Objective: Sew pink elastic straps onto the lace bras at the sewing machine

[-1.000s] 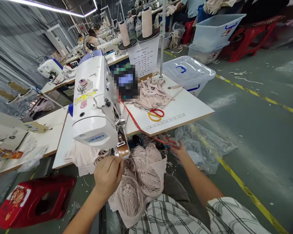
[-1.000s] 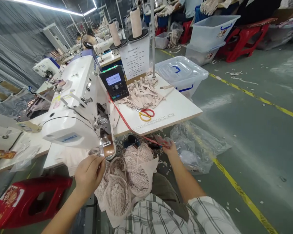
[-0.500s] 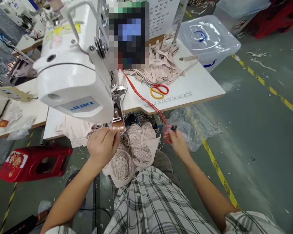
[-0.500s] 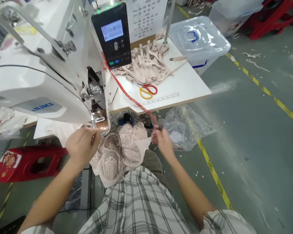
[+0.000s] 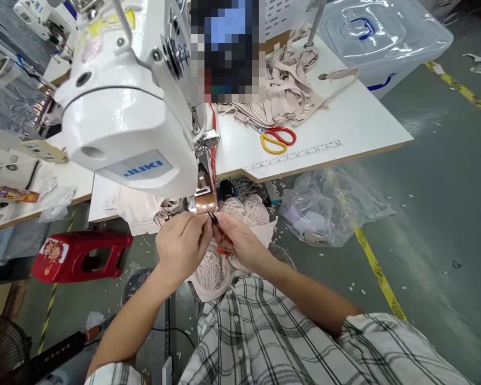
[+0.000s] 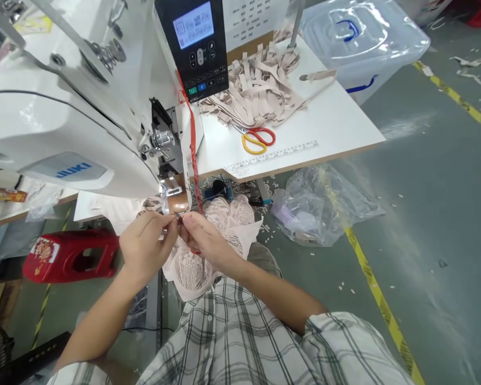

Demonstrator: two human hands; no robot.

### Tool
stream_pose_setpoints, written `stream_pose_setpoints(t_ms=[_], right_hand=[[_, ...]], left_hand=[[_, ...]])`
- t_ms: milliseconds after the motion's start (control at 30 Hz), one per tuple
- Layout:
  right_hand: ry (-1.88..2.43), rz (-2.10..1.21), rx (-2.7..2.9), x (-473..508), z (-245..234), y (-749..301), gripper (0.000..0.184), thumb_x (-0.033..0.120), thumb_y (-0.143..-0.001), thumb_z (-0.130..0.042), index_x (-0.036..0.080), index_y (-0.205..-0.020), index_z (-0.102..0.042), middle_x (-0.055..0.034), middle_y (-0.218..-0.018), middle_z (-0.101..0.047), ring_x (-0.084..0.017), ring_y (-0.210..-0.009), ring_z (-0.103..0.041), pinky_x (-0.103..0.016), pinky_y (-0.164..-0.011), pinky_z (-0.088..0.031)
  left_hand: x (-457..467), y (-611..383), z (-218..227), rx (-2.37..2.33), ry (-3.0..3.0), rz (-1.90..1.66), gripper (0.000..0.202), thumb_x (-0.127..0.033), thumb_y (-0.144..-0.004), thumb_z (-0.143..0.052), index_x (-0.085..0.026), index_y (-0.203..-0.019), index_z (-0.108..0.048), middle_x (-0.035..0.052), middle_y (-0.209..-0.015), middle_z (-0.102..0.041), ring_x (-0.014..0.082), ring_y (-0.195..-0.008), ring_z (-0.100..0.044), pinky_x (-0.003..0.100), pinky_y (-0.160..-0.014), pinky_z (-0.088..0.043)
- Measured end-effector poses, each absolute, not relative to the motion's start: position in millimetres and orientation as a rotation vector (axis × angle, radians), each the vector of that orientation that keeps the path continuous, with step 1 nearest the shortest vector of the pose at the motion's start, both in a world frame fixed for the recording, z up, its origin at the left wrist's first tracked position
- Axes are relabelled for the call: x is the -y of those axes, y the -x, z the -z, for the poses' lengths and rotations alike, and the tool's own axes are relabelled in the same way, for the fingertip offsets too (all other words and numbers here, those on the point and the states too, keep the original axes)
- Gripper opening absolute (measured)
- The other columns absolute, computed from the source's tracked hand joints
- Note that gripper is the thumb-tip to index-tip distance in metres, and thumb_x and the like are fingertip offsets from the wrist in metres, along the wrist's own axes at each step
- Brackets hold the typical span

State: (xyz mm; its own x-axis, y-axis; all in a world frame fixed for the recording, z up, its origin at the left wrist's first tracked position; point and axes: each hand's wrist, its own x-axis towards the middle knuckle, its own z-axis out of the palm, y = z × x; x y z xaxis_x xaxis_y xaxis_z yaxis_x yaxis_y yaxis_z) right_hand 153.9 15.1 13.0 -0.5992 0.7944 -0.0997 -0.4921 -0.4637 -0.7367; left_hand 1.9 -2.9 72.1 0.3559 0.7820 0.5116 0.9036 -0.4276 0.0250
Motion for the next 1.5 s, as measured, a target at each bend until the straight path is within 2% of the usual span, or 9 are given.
stream_pose_setpoints(t_ms=[167,367,500,733,900,1067,1167,1300,1500], right_hand=[[0.673,-2.055,0.814,-22.1,-2.5,-158.1,0.039,0.059,-0.094,-0.051,0.02,-0.094,-0.057,0.0056,-0.066,-0.042,-0.006,-0.049,-0.024,-0.024,-0.045,-0.016],[0.654,-2.12,0.753,-23.5,17.0,-164.2,0.039,0.058,-0.095,-0.049,0.02,-0.099,-0.058,0.0046,-0.069,-0.05,-0.006,-0.047,-0.02,-0.026,-0.047,-0.013],[0.678,-2.127,0.729,-22.7,22.1,-163.6,0.04,0.059,-0.094,-0.05,0.02,-0.098,-0.058,0.0054,-0.067,-0.048,-0.006,-0.046,-0.02,-0.026,-0.047,-0.014],[0.694,-2.091,0.771,-27.8,20.6,-164.8,0.039,0.058,-0.095,-0.05,0.02,-0.098,-0.057,0.0058,-0.067,-0.046,-0.006,-0.047,-0.022,-0.025,-0.047,-0.017],[0.793,-2.012,0.907,-31.0,16.9,-164.1,0.031,0.052,-0.09,-0.061,0.023,-0.091,-0.052,0.0071,-0.064,-0.037,-0.008,-0.05,-0.026,-0.024,-0.047,-0.022],[0.892,-1.7,1.146,-44.7,5.8,-155.7,0.023,0.043,-0.089,-0.065,0.023,-0.088,-0.054,0.0051,-0.069,-0.043,-0.009,-0.057,-0.037,-0.024,-0.055,-0.032],[0.925,-1.38,1.356,-64.1,-3.3,-146.0,0.014,0.036,-0.09,-0.064,0.023,-0.095,-0.062,0.005,-0.067,-0.044,-0.011,-0.061,-0.043,-0.026,-0.064,-0.038],[0.85,-0.975,1.625,-88.9,-7.9,-132.6,0.02,0.034,-0.093,-0.061,0.024,-0.108,-0.069,-0.0008,-0.088,-0.064,-0.015,-0.081,-0.058,-0.029,-0.079,-0.044],[0.818,-0.665,1.713,-99.1,0.2,-123.1,0.022,0.035,-0.096,-0.053,0.025,-0.096,-0.073,-0.0034,-0.085,-0.067,-0.017,-0.078,-0.06,-0.029,-0.072,-0.043]], left_hand=[[-9.2,5.9,-67.8,1.62,2.277,0.842,0.004,-0.016,-0.088,-0.063,-0.018,-0.084,-0.065,0.0023,-0.076,-0.069,0.0137,-0.069,-0.06,0.025,-0.065,-0.045],[-29.0,15.4,-57.5,1.894,1.931,0.962,0.02,-0.028,-0.088,-0.065,-0.017,-0.071,-0.069,-0.0019,-0.057,-0.054,0.0124,-0.057,-0.052,0.025,-0.056,-0.036],[-31.0,11.7,-56.3,2.08,1.863,1.081,0.026,-0.031,-0.085,-0.067,-0.017,-0.064,-0.065,-0.0026,-0.059,-0.055,0.0119,-0.059,-0.053,0.025,-0.057,-0.037],[-30.4,6.7,-56.8,2.204,1.841,1.208,0.027,-0.034,-0.086,-0.065,-0.018,-0.065,-0.063,-0.0022,-0.062,-0.057,0.0124,-0.061,-0.053,0.026,-0.059,-0.039],[-30.5,7.2,-54.9,2.258,1.83,1.248,0.026,-0.036,-0.087,-0.065,-0.018,-0.068,-0.063,-0.0018,-0.063,-0.058,0.0129,-0.062,-0.054,0.025,-0.06,-0.041],[-32.3,6.4,-53.7,2.266,1.833,1.258,0.024,-0.034,-0.087,-0.065,-0.017,-0.069,-0.064,-0.0012,-0.064,-0.06,0.013,-0.062,-0.055,0.025,-0.06,-0.042],[-31.9,6.5,-53.0,2.242,1.85,1.209,0.026,-0.036,-0.087,-0.065,-0.017,-0.068,-0.066,-0.0008,-0.062,-0.061,0.0134,-0.063,-0.057,0.025,-0.061,-0.042],[-31.3,7.3,-52.2,2.132,1.836,1.108,0.029,-0.039,-0.087,-0.066,-0.017,-0.067,-0.07,-0.0003,-0.062,-0.063,0.0133,-0.062,-0.057,0.025,-0.059,-0.039],[-32.6,10.2,-49.3,2.001,1.845,1.022,0.032,-0.04,-0.09,-0.065,-0.017,-0.068,-0.072,-0.001,-0.056,-0.059,0.0119,-0.055,-0.053,0.025,-0.055,-0.036]])
